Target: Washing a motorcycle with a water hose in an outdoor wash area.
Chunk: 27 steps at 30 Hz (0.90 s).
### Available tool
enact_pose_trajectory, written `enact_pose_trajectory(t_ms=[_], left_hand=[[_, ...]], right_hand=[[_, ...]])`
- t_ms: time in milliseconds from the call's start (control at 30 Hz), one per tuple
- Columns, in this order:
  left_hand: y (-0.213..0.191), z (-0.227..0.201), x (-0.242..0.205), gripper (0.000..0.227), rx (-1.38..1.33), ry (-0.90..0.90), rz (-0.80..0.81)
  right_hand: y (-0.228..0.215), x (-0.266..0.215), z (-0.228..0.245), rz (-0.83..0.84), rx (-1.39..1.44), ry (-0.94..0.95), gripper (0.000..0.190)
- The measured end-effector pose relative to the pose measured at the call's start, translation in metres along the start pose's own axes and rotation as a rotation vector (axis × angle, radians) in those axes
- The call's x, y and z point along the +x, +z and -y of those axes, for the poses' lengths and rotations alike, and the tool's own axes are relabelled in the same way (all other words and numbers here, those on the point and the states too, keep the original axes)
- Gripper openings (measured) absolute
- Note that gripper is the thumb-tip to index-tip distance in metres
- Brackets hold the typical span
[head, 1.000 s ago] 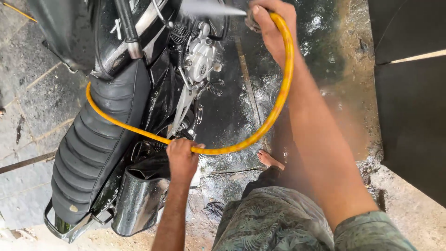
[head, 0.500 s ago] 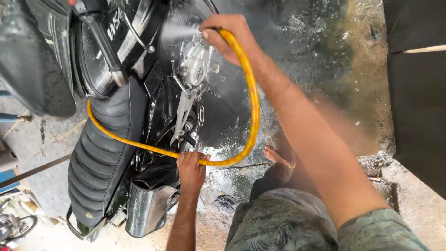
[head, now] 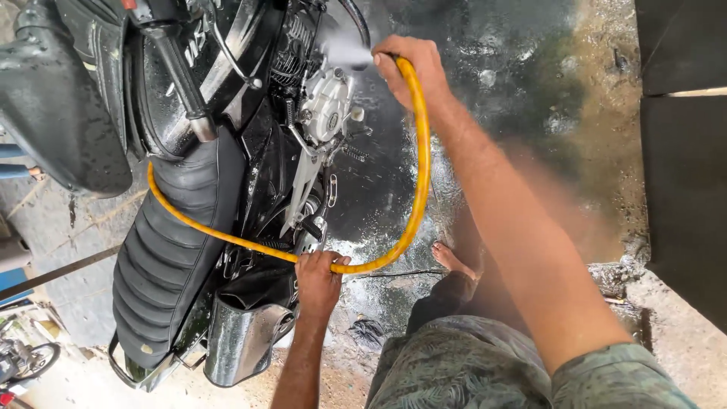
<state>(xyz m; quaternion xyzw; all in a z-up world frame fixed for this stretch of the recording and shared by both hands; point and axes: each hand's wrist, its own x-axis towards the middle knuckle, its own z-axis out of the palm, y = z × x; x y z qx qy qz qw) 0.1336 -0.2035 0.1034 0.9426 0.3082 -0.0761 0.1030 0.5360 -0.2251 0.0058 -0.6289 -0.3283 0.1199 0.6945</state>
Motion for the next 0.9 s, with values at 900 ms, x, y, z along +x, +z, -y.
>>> enact_pose_trajectory(t_ms=[900], left_hand=[[0.029, 0.032, -0.032, 0.028, 0.055, 0.036, 0.055]], right_hand=[[-0.004, -0.123, -0.039, -0.199, 0.194, 0.298, 0.013]])
